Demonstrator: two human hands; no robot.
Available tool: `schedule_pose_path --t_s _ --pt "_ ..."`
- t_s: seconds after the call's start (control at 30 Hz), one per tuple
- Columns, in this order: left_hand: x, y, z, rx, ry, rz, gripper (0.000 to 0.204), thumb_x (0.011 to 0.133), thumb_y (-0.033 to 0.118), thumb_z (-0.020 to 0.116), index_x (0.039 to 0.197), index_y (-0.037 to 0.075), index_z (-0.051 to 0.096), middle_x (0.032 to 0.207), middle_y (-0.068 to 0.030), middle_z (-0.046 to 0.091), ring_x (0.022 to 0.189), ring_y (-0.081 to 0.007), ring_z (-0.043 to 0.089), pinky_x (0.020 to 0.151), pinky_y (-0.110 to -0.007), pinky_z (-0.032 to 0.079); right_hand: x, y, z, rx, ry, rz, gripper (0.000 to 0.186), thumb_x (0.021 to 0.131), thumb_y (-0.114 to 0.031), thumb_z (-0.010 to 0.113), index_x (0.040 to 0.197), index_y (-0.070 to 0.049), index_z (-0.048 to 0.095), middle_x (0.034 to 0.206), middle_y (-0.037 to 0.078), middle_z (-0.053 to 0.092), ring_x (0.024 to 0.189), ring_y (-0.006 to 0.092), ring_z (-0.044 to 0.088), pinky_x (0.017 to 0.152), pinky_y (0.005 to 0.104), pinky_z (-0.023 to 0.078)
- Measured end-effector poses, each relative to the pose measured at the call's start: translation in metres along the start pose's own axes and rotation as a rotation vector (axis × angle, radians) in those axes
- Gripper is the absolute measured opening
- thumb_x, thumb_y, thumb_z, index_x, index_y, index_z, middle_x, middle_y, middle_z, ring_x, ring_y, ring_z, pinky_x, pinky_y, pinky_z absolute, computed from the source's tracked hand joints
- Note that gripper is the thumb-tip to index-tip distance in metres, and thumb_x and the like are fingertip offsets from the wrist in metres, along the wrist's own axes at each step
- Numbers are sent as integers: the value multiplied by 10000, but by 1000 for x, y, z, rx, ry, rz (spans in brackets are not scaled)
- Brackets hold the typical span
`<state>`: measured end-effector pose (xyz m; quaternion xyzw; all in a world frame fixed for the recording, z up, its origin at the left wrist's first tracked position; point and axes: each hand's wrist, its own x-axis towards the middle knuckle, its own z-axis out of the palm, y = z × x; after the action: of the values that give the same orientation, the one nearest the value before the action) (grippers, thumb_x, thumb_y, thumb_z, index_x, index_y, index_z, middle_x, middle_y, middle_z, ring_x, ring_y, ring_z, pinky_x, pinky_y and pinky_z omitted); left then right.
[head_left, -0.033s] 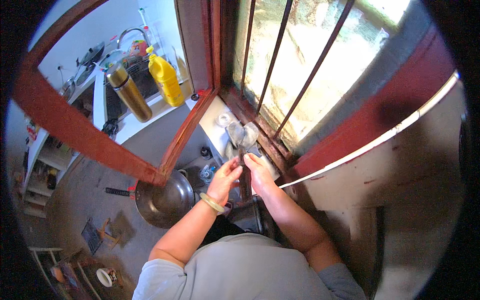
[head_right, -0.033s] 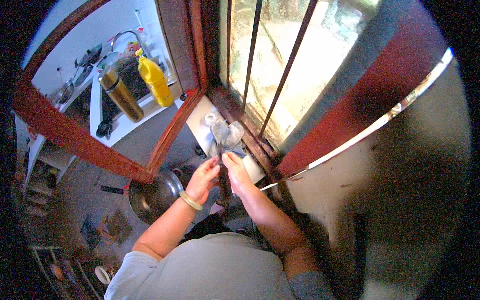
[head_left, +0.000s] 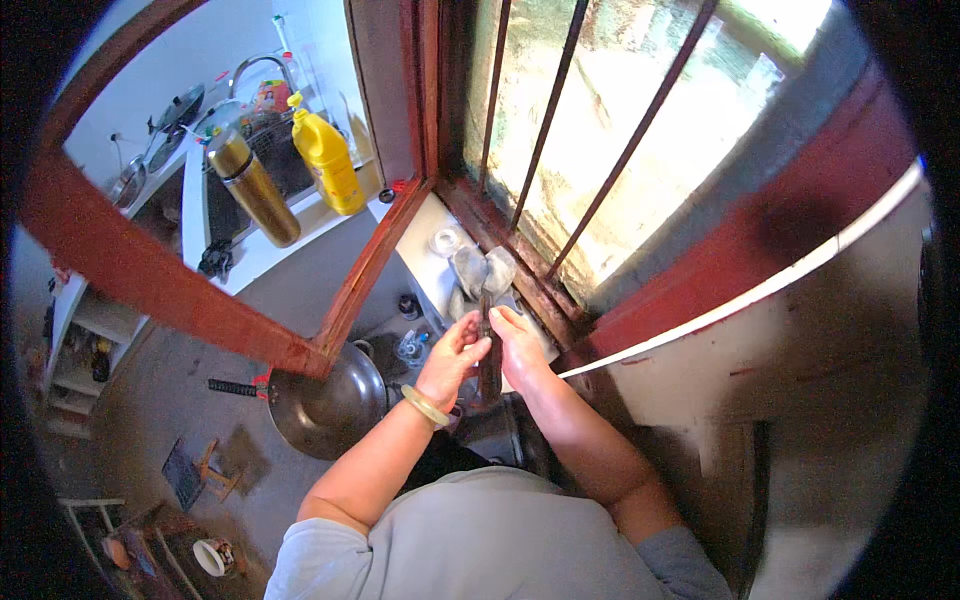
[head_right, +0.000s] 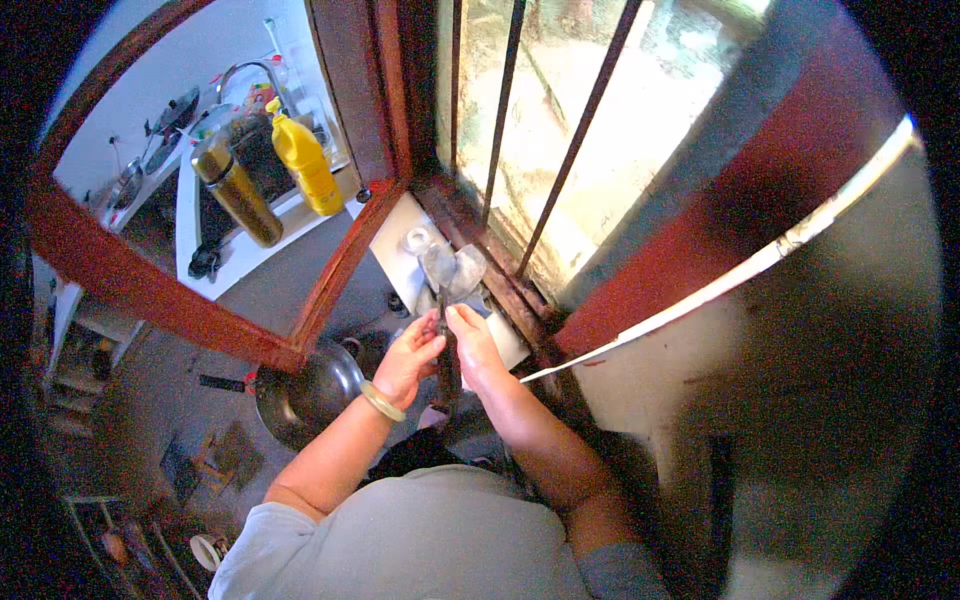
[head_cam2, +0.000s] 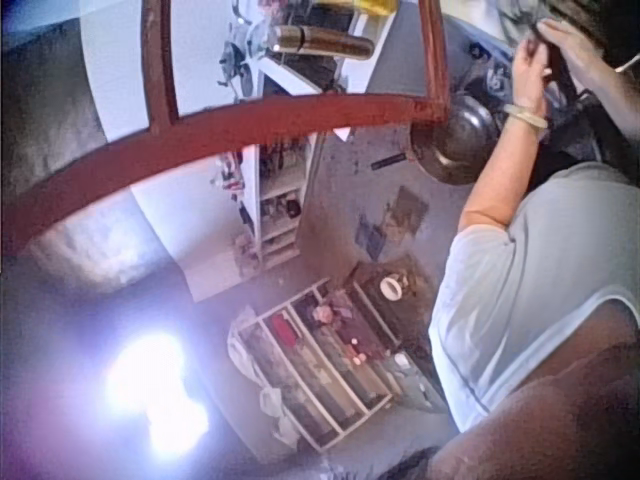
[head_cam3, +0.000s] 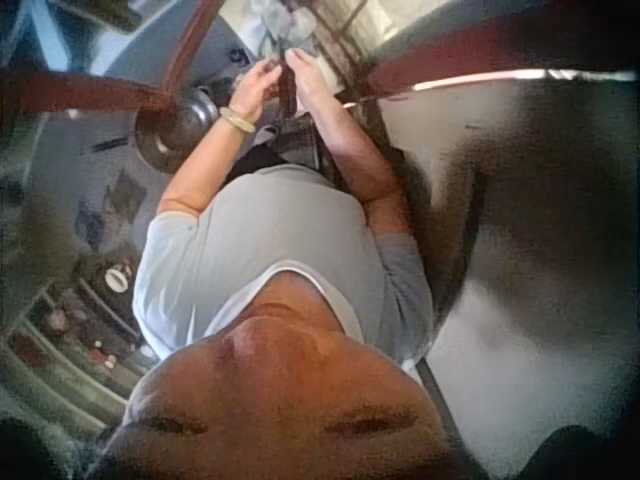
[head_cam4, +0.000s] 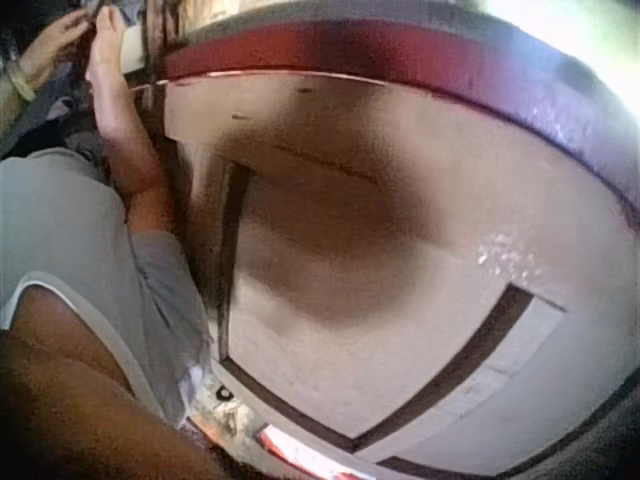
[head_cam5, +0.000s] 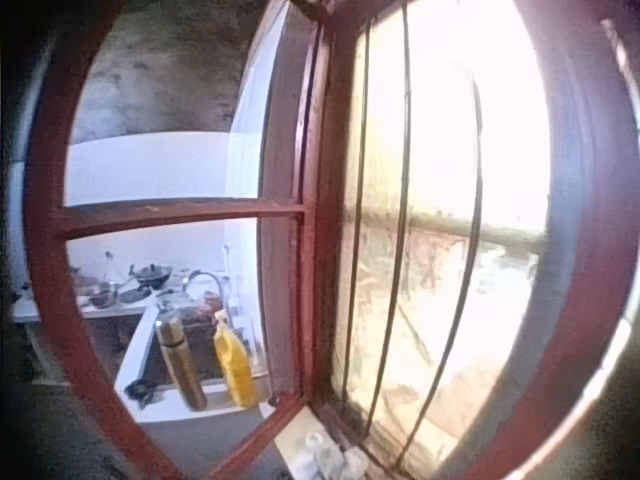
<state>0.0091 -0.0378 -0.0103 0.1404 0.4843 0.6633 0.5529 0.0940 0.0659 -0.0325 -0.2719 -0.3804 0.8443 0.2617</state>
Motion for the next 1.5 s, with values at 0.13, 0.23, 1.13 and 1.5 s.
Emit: schedule_pose_path --t_s 0.13,0.23,1.13,1.5 --pt "42 -9 -14 345 24 287 780 782 59 716 1456 57 322 1214 -74 512 946 -172 563 823 -244 484 23 -11 12 -8 85 -20 199 981 -179 484 1033 -14 583 959 106 645 857 207 634 749 343 526" --pt "58 12 -8 708 91 459 879 708 34 738 1468 59 297 1222 -111 490 956 -210 570 851 -276 494 48 -9 13 -1 208 -81 193 983 -180 493 1061 -18 563 968 92 630 863 191 620 775 326 516" --pt "118 36 -78 152 240 173 497 860 -12 598 1322 -4 414 937 -82 593 694 -148 608 600 -261 520 66 -2 23 -1845 74 -297 960 648 -375 803 1439 -83 344 1522 191 249 1415 390 211 991 514 350" --pt "113 39 -85 135 273 252 484 861 -39 590 1309 -24 407 961 -78 598 682 -132 593 615 -245 506 100 5 -11 -1347 277 -728 247 654 80 533 880 -17 546 1085 165 552 1056 363 536 805 427 513"
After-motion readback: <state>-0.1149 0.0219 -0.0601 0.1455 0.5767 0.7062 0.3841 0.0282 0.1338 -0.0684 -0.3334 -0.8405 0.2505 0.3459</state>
